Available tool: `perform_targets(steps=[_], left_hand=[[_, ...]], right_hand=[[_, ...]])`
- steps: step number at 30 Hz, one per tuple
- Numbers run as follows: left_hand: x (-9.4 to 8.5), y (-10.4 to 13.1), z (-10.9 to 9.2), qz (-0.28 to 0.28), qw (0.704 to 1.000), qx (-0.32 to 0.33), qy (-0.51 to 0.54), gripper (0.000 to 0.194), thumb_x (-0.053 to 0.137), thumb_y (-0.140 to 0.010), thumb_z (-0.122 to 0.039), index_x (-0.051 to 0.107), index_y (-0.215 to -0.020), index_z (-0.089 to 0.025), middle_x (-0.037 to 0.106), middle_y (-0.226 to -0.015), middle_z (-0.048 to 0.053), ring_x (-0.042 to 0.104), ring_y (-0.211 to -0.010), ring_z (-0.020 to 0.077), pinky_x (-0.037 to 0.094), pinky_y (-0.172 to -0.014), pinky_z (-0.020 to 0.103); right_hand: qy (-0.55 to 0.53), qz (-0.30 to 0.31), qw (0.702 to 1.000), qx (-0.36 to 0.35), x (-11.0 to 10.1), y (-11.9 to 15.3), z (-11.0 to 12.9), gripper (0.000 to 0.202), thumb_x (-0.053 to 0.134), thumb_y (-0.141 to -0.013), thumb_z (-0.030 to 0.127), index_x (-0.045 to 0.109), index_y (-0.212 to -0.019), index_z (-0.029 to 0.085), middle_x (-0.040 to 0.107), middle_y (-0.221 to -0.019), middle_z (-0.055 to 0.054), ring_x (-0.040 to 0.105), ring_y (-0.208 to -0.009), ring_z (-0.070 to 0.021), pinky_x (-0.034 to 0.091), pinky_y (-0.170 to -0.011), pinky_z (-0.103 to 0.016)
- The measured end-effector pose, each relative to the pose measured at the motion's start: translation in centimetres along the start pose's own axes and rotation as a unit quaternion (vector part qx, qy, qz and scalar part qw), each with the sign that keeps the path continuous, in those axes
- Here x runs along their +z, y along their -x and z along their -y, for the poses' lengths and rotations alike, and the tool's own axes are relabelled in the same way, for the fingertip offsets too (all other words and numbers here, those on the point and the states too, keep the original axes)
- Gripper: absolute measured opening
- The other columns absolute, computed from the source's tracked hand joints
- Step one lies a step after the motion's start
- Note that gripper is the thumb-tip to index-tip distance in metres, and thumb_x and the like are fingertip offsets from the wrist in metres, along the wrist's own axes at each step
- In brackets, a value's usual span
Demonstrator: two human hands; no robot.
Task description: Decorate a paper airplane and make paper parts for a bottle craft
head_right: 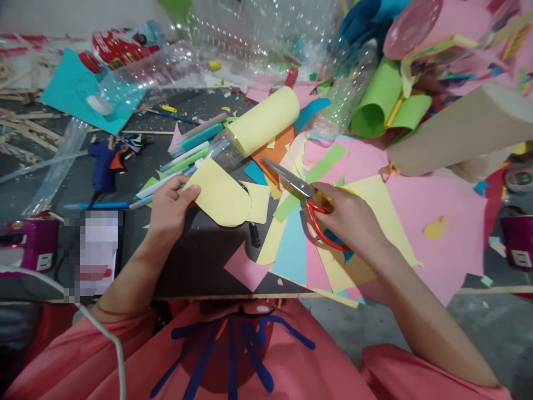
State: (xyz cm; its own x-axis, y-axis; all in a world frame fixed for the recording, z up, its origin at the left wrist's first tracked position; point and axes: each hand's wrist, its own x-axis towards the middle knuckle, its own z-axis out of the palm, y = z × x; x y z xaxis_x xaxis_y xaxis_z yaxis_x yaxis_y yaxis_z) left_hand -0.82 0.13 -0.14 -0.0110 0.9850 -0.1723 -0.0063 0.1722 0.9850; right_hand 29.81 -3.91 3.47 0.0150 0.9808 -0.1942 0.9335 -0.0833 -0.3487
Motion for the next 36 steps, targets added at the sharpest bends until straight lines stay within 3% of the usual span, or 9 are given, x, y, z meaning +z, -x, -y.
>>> perform_targets(steps=[7, 11, 13, 15, 18, 21, 26, 30, 36], left_hand=[[0.8, 0.7, -1.4, 0.061, 0.994, -0.008, -0.09, 0.032, 0.074, -0.067, -0.038, 0.051, -0.058, -0.018, 0.041, -0.045, -0.008, 0.033, -0.042, 0.0046, 0.026, -0.043, 0.018], [1.2, 1.2, -2.2, 0.111, 0.987, -0.054, -0.1, 0.029, 0.073, -0.064, -0.04, 0.055, -0.06, -0.018, 0.053, -0.05, -0.005, 0.044, -0.047, 0.0073, 0.032, -0.046, 0.019], [1.6, 1.5, -2.6, 0.139, 0.982, -0.073, -0.102, 0.029, 0.074, -0.064, -0.042, 0.058, -0.062, -0.018, 0.058, -0.054, -0.003, 0.05, -0.05, 0.0092, 0.037, -0.048, 0.019], [1.9, 1.6, -3.1, 0.161, 0.977, -0.082, -0.113, 0.03, 0.073, -0.066, -0.044, 0.059, -0.063, -0.018, 0.059, -0.055, -0.003, 0.053, -0.051, 0.0101, 0.04, -0.049, 0.02], [2.4, 1.4, -3.5, 0.178, 0.971, -0.085, -0.139, 0.034, 0.075, -0.067, -0.048, 0.058, -0.063, -0.018, 0.056, -0.052, -0.004, 0.055, -0.051, 0.0111, 0.042, -0.048, 0.02], [2.6, 0.6, -3.1, 0.152, 0.981, -0.057, -0.104, 0.039, 0.072, -0.072, -0.055, 0.059, -0.067, -0.019, 0.06, -0.056, -0.003, 0.06, -0.055, 0.0122, 0.048, -0.052, 0.022], [2.1, -0.6, -1.2, 0.073, 0.997, -0.006, -0.006, 0.035, 0.074, -0.075, -0.05, 0.057, -0.076, -0.019, 0.073, -0.07, 0.001, 0.069, -0.062, 0.0133, 0.056, -0.063, 0.024], [1.7, -0.7, -0.4, 0.093, 0.995, 0.008, -0.032, 0.042, 0.071, -0.077, -0.057, 0.055, -0.07, -0.018, 0.071, -0.061, 0.002, 0.068, -0.055, 0.0142, 0.054, -0.056, 0.024], [1.5, -0.4, -0.6, 0.079, 0.991, 0.043, -0.096, 0.05, 0.068, -0.082, -0.055, 0.05, -0.052, -0.019, 0.053, -0.042, -0.003, 0.05, -0.039, 0.0077, 0.042, -0.044, 0.02]], right_hand=[[0.024, -0.024, 0.998, -0.045, -0.7, -0.5, -0.9, 0.041, 0.053, -0.089, 0.035, 0.067, -0.123, 0.016, 0.074, -0.108, -0.017, 0.068, -0.098, -0.0339, 0.052, -0.082, -0.044], [-0.002, -0.129, 0.991, -0.046, -1.0, -0.6, 1.3, 0.04, 0.049, -0.093, 0.041, 0.073, -0.11, 0.014, 0.072, -0.106, -0.02, 0.066, -0.099, -0.0347, 0.051, -0.085, -0.047], [-0.17, -0.058, 0.979, -0.092, 0.0, -0.7, 3.1, 0.038, 0.052, -0.092, 0.047, 0.072, -0.107, 0.019, 0.074, -0.1, -0.013, 0.068, -0.089, -0.0263, 0.054, -0.08, -0.04], [-0.317, 0.064, 0.938, -0.123, 1.5, -1.0, 4.9, 0.04, 0.056, -0.089, 0.055, 0.07, -0.107, 0.022, 0.073, -0.093, -0.007, 0.068, -0.084, -0.0229, 0.054, -0.073, -0.034], [-0.464, 0.131, 0.871, -0.096, 4.0, -1.8, 6.8, 0.041, 0.072, -0.077, 0.056, 0.065, -0.098, 0.021, 0.071, -0.089, -0.004, 0.067, -0.08, -0.0204, 0.053, -0.066, -0.031], [-0.575, 0.141, 0.803, -0.066, 5.7, -2.9, 7.4, 0.038, 0.074, -0.075, 0.054, 0.062, -0.09, 0.021, 0.072, -0.086, -0.003, 0.069, -0.082, -0.021, 0.056, -0.069, -0.033], [-0.651, 0.028, 0.758, -0.017, 6.8, -4.1, 6.7, 0.039, 0.077, -0.07, 0.052, 0.062, -0.092, 0.024, 0.074, -0.089, -0.001, 0.071, -0.083, -0.021, 0.059, -0.076, -0.037], [-0.672, 0.001, 0.741, 0.005, 7.1, -4.3, 6.6, 0.04, 0.08, -0.066, 0.051, 0.062, -0.091, 0.026, 0.075, -0.084, 0.001, 0.073, -0.081, -0.0212, 0.06, -0.078, -0.038], [-0.665, 0.04, 0.745, 0.007, 6.9, -4.1, 6.5, 0.043, 0.08, -0.066, 0.054, 0.063, -0.093, 0.026, 0.077, -0.088, -0.001, 0.074, -0.086, -0.0233, 0.062, -0.079, -0.041]])
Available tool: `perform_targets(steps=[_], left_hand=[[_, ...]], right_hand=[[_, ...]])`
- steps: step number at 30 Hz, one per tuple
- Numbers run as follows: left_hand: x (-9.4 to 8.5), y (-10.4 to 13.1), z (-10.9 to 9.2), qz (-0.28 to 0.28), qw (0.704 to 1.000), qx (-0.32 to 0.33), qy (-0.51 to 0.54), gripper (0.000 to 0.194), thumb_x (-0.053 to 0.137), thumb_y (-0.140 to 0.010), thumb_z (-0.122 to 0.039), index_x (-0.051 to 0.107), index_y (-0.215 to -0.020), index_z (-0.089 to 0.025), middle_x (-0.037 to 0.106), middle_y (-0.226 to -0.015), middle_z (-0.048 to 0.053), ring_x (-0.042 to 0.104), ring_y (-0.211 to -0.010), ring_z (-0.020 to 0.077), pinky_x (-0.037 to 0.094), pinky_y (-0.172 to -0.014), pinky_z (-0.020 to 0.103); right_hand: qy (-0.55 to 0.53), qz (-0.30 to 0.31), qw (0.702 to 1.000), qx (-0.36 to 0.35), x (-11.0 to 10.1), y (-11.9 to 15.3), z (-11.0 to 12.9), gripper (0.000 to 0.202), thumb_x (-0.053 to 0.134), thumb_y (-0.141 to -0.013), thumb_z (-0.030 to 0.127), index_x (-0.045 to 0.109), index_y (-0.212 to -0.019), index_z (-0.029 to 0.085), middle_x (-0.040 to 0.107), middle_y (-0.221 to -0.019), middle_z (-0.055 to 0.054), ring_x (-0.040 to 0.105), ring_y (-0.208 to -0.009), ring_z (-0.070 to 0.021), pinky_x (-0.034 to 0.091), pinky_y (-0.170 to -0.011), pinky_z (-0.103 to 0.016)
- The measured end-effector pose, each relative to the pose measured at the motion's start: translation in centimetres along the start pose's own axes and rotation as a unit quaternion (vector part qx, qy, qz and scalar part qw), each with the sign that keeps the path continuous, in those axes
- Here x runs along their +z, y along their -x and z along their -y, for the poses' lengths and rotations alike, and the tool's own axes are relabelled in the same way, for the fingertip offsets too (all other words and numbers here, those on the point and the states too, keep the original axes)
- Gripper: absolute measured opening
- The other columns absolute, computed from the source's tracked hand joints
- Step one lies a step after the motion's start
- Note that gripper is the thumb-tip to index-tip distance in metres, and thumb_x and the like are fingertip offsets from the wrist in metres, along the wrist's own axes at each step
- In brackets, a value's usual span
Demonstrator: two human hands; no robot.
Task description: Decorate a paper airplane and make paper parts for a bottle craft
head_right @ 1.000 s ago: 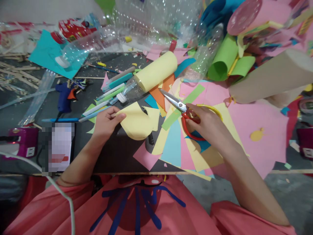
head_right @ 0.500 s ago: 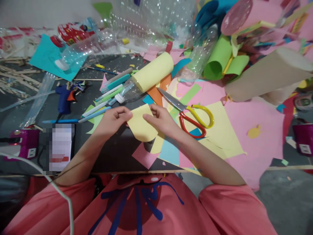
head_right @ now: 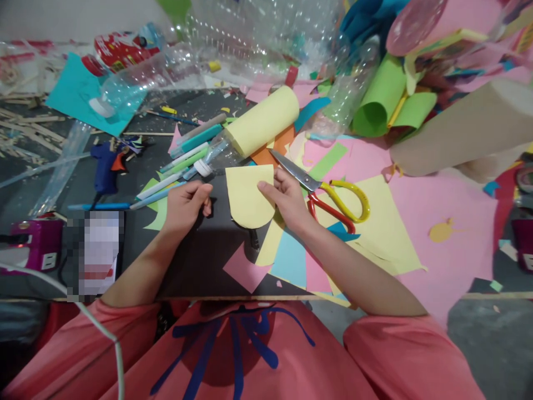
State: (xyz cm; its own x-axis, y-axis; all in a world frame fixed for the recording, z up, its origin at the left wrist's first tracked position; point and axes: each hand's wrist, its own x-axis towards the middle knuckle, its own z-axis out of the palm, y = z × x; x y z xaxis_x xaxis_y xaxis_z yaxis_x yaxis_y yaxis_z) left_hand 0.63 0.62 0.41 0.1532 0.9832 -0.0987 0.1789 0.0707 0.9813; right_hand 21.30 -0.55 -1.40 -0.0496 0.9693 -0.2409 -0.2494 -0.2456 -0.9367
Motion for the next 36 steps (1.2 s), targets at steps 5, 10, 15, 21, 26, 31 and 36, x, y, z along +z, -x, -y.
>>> perform_targets(steps=[5, 10, 15, 21, 26, 31, 36], left_hand=[[0.25, -0.34, 0.17, -0.002, 0.997, 0.001, 0.077, 0.041, 0.074, -0.076, -0.056, 0.057, -0.07, -0.019, 0.064, -0.057, -0.003, 0.058, -0.049, 0.009, 0.05, -0.053, 0.021], [0.66, -0.13, 0.29, 0.012, 0.994, -0.025, 0.104, 0.037, 0.079, -0.073, -0.048, 0.058, -0.075, -0.018, 0.073, -0.064, 0.002, 0.068, -0.057, 0.0131, 0.055, -0.057, 0.023], [0.8, 0.17, 0.28, 0.007, 0.993, -0.053, 0.107, 0.031, 0.08, -0.07, -0.038, 0.059, -0.076, -0.017, 0.077, -0.071, 0.004, 0.075, -0.068, 0.0184, 0.06, -0.064, 0.027], [0.77, 0.21, 0.27, 0.016, 0.992, -0.063, 0.107, 0.031, 0.079, -0.07, -0.034, 0.053, -0.078, -0.02, 0.077, -0.071, 0.003, 0.076, -0.072, 0.0195, 0.061, -0.067, 0.028], [0.71, 0.13, 0.23, -0.003, 0.994, -0.04, 0.106, 0.037, 0.082, -0.066, -0.035, 0.052, -0.083, -0.021, 0.078, -0.076, 0.0, 0.076, -0.074, 0.0168, 0.06, -0.071, 0.026], [0.7, 0.1, 0.0, -0.017, 0.994, -0.044, 0.094, 0.032, 0.076, -0.074, -0.044, 0.056, -0.074, -0.02, 0.072, -0.06, -0.001, 0.071, -0.054, 0.0156, 0.058, -0.058, 0.025], [0.81, 0.06, -0.07, -0.05, 0.993, -0.022, 0.104, 0.028, 0.078, -0.072, -0.042, 0.062, -0.073, -0.019, 0.074, -0.067, 0.001, 0.073, -0.064, 0.0166, 0.06, -0.066, 0.027]], right_hand=[[-0.006, 0.003, 1.0, -0.006, -0.11, -0.03, -0.06, 0.044, 0.081, -0.066, 0.054, 0.064, -0.095, 0.026, 0.078, -0.092, -0.001, 0.074, -0.091, -0.0234, 0.061, -0.085, -0.042], [-0.017, -0.001, 1.0, -0.005, -0.09, -0.06, 0.01, 0.043, 0.083, -0.065, 0.052, 0.064, -0.093, 0.025, 0.078, -0.091, -0.001, 0.075, -0.089, -0.0236, 0.061, -0.084, -0.041], [-0.001, 0.005, 1.0, -0.003, -0.15, 0.04, 0.0, 0.043, 0.081, -0.066, 0.053, 0.064, -0.095, 0.026, 0.078, -0.091, -0.001, 0.074, -0.089, -0.0235, 0.061, -0.084, -0.042], [-0.003, 0.017, 1.0, 0.001, -0.19, 0.03, -0.06, 0.041, 0.08, -0.068, 0.052, 0.064, -0.095, 0.027, 0.078, -0.087, 0.0, 0.075, -0.084, -0.0227, 0.062, -0.079, -0.04], [0.021, 0.02, 1.0, 0.005, -0.17, 0.08, 0.09, 0.046, 0.081, -0.065, 0.058, 0.063, -0.094, 0.027, 0.077, -0.085, 0.0, 0.074, -0.085, -0.0231, 0.061, -0.081, -0.041], [0.022, 0.041, 0.999, 0.014, -0.22, 0.21, 0.22, 0.043, 0.082, -0.067, 0.054, 0.063, -0.091, 0.025, 0.076, -0.081, 0.0, 0.074, -0.08, -0.0206, 0.06, -0.079, -0.038], [0.031, 0.032, 0.999, 0.014, -0.1, 0.24, 0.3, 0.043, 0.083, -0.064, 0.057, 0.065, -0.084, 0.023, 0.073, -0.071, 0.001, 0.072, -0.072, -0.0203, 0.061, -0.07, -0.036]])
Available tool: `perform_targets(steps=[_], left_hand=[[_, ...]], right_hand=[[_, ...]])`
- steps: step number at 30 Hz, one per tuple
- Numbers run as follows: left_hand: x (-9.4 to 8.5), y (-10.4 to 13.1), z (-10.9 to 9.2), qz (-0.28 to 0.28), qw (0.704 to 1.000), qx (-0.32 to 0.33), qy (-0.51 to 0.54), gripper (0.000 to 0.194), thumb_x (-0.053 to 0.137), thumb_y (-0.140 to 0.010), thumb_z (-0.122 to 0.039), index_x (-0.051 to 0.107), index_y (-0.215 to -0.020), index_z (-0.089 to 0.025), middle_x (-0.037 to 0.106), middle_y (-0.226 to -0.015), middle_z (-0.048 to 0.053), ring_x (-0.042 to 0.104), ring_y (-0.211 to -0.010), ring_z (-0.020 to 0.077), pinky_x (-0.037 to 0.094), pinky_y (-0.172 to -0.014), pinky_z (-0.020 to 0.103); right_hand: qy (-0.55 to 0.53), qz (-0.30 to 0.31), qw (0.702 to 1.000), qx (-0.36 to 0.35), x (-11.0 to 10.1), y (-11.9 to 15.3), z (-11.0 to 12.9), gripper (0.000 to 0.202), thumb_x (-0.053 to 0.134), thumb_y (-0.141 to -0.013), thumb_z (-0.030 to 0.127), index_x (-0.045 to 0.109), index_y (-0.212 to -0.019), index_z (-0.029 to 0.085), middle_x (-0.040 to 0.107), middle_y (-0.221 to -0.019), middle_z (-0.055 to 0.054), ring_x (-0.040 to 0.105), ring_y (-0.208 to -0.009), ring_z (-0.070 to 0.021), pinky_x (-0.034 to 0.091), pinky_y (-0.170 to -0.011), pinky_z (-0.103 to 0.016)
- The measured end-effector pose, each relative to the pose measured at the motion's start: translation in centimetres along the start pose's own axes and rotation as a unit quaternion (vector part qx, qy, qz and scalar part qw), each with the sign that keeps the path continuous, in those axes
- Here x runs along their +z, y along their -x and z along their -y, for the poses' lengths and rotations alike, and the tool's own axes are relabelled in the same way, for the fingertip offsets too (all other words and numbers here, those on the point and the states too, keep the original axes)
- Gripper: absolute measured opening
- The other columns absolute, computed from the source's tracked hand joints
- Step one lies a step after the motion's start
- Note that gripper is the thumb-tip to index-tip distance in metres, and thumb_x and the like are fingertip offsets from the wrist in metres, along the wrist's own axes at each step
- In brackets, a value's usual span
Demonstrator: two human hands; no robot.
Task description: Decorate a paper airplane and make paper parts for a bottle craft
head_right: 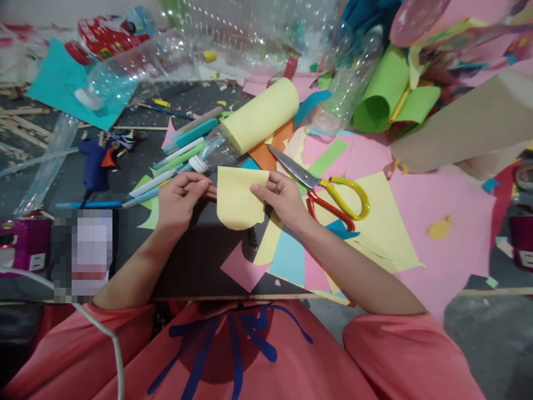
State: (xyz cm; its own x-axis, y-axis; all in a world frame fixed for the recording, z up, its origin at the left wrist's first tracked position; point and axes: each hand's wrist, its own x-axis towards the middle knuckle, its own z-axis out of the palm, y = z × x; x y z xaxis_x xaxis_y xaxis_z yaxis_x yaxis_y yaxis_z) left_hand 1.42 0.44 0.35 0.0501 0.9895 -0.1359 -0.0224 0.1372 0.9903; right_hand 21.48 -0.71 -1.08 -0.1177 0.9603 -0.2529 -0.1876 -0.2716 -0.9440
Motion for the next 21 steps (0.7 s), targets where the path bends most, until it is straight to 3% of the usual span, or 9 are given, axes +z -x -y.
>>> perform_targets(steps=[7, 12, 16, 21], left_hand=[[-0.38, 0.16, 0.29, 0.075, 0.997, -0.009, -0.001, 0.035, 0.082, -0.066, -0.037, 0.066, -0.093, -0.02, 0.076, -0.086, 0.003, 0.074, -0.086, 0.0183, 0.058, -0.078, 0.026], [-0.61, 0.43, 0.48, 0.097, 0.995, -0.028, 0.001, 0.05, 0.082, -0.066, -0.033, 0.063, -0.111, -0.023, 0.075, -0.087, 0.001, 0.072, -0.08, 0.0154, 0.057, -0.078, 0.024], [-0.73, 0.63, 0.42, 0.122, 0.992, -0.035, 0.023, 0.063, 0.082, -0.067, -0.034, 0.057, -0.124, -0.025, 0.075, -0.09, 0.001, 0.073, -0.085, 0.0166, 0.057, -0.079, 0.023], [-0.75, 0.69, 0.44, 0.149, 0.988, -0.04, 0.021, 0.065, 0.083, -0.066, -0.032, 0.057, -0.126, -0.027, 0.074, -0.096, 0.002, 0.072, -0.082, 0.0149, 0.057, -0.077, 0.022]], right_hand=[[0.035, -0.019, 0.999, -0.013, 0.08, 0.08, -0.1, 0.044, 0.081, -0.064, 0.061, 0.067, -0.076, 0.02, 0.069, -0.066, 0.0, 0.064, -0.061, -0.0158, 0.054, -0.055, -0.03], [0.038, -0.032, 0.999, -0.012, 0.21, 0.0, 0.22, 0.048, 0.081, -0.059, 0.065, 0.066, -0.07, 0.021, 0.063, -0.059, 0.002, 0.056, -0.053, -0.0126, 0.048, -0.049, -0.027], [0.042, -0.047, 0.998, -0.022, 0.12, -0.12, 0.23, 0.054, 0.08, -0.058, 0.07, 0.057, -0.057, 0.021, 0.051, -0.05, 0.005, 0.045, -0.047, -0.0097, 0.039, -0.044, -0.025], [0.055, -0.07, 0.996, -0.02, -0.07, -0.08, -0.03, 0.066, 0.077, -0.059, 0.074, 0.039, -0.048, 0.022, 0.037, -0.047, 0.006, 0.035, -0.047, -0.0083, 0.032, -0.046, -0.024]])
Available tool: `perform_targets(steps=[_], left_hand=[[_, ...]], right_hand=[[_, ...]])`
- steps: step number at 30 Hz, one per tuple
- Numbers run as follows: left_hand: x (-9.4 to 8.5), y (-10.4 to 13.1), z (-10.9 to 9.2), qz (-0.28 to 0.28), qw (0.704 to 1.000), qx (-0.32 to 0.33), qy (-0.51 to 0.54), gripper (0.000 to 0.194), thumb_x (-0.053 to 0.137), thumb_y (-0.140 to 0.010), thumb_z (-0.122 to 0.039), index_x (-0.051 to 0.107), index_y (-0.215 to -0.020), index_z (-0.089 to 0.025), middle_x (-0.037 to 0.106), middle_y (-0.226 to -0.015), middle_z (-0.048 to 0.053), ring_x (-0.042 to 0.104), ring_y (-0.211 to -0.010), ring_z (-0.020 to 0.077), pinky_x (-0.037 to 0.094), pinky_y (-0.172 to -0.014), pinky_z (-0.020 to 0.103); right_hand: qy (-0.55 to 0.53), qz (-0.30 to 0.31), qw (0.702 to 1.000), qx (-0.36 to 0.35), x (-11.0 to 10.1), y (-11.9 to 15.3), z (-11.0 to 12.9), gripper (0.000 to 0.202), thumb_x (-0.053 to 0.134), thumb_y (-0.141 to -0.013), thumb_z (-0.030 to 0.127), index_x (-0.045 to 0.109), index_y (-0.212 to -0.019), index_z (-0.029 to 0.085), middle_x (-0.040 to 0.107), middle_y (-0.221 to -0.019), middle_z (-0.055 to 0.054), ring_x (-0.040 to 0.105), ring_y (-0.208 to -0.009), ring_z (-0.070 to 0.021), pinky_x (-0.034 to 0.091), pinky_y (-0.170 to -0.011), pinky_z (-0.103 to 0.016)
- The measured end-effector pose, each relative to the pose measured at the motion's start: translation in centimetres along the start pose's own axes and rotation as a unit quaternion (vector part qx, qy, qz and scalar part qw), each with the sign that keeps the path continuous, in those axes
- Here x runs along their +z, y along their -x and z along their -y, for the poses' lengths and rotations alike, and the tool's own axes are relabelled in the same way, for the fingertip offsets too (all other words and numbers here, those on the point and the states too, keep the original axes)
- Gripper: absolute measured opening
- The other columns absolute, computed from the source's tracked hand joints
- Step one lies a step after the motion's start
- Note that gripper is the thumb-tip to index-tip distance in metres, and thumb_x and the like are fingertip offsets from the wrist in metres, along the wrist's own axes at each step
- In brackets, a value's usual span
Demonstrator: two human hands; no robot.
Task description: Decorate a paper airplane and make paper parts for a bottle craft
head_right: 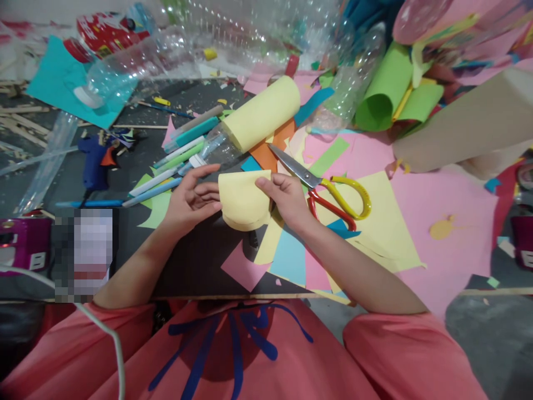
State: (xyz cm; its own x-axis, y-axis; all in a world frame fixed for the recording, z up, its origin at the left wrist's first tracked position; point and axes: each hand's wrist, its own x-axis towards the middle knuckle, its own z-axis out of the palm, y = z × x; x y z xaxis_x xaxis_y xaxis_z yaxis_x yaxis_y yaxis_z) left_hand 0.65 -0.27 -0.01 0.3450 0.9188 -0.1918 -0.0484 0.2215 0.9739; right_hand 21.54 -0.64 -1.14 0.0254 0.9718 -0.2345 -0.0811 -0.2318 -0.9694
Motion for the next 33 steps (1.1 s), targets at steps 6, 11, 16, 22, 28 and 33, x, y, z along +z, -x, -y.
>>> perform_targets(steps=[6, 11, 16, 22, 28, 33], left_hand=[[0.2, -0.1, 0.3, 0.014, 1.0, 0.006, -0.009, 0.066, 0.086, -0.064, -0.03, 0.059, -0.124, -0.027, 0.069, -0.12, 0.005, 0.067, -0.068, 0.0065, 0.055, -0.066, 0.016], [0.0, -0.3, 0.5, 0.012, 1.0, 0.017, -0.01, 0.058, 0.085, -0.067, -0.041, 0.062, -0.117, -0.022, 0.072, -0.115, 0.007, 0.071, -0.074, 0.0116, 0.056, -0.064, 0.018], [-0.2, -0.8, 0.3, -0.06, 0.997, 0.04, -0.019, 0.044, 0.086, -0.066, -0.037, 0.067, -0.101, -0.018, 0.075, -0.093, 0.003, 0.071, -0.074, 0.0121, 0.057, -0.068, 0.02], [-0.2, -1.1, 0.4, -0.147, 0.987, 0.041, -0.043, 0.028, 0.083, -0.067, -0.034, 0.068, -0.082, -0.018, 0.072, -0.079, 0.001, 0.069, -0.068, 0.0122, 0.054, -0.059, 0.021], [0.0, -0.6, 0.7, -0.131, 0.981, 0.123, -0.077, 0.02, 0.079, -0.073, -0.028, 0.069, -0.087, -0.018, 0.074, -0.089, 0.002, 0.07, -0.076, 0.0125, 0.056, -0.068, 0.022], [-0.3, -0.3, 0.9, -0.046, 0.987, 0.148, -0.042, 0.036, 0.079, -0.076, -0.037, 0.066, -0.106, -0.021, 0.073, -0.114, 0.006, 0.073, -0.091, 0.0166, 0.058, -0.079, 0.026]], right_hand=[[0.032, 0.024, 0.999, -0.003, 0.1, 0.3, 0.5, 0.068, 0.072, -0.061, 0.078, 0.04, -0.046, 0.02, 0.037, -0.049, 0.005, 0.033, -0.048, -0.0076, 0.028, -0.045, -0.024], [0.07, 0.087, 0.994, -0.007, 0.0, 0.3, 0.6, 0.067, 0.07, -0.063, 0.079, 0.045, -0.045, 0.02, 0.035, -0.044, 0.005, 0.033, -0.043, -0.0068, 0.025, -0.041, -0.023], [0.039, 0.154, 0.986, -0.049, 0.1, 0.4, 0.5, 0.063, 0.061, -0.075, 0.078, 0.052, -0.052, 0.02, 0.046, -0.048, 0.003, 0.044, -0.046, -0.0088, 0.039, -0.046, -0.024], [0.045, 0.165, 0.984, -0.054, 0.2, 0.7, 0.7, 0.047, 0.07, -0.077, 0.064, 0.057, -0.066, 0.021, 0.054, -0.06, 0.003, 0.05, -0.054, -0.0099, 0.046, -0.055, -0.025], [0.037, 0.156, 0.986, -0.036, 0.1, 0.5, 0.0, 0.042, 0.08, -0.068, 0.058, 0.061, -0.077, 0.021, 0.056, -0.068, 0.003, 0.051, -0.062, -0.0116, 0.042, -0.057, -0.026], [0.019, 0.099, 0.995, -0.015, 0.0, 0.2, 0.0, 0.05, 0.079, -0.065, 0.064, 0.055, -0.06, 0.02, 0.049, -0.053, 0.005, 0.04, -0.048, -0.0085, 0.033, -0.045, -0.024]])
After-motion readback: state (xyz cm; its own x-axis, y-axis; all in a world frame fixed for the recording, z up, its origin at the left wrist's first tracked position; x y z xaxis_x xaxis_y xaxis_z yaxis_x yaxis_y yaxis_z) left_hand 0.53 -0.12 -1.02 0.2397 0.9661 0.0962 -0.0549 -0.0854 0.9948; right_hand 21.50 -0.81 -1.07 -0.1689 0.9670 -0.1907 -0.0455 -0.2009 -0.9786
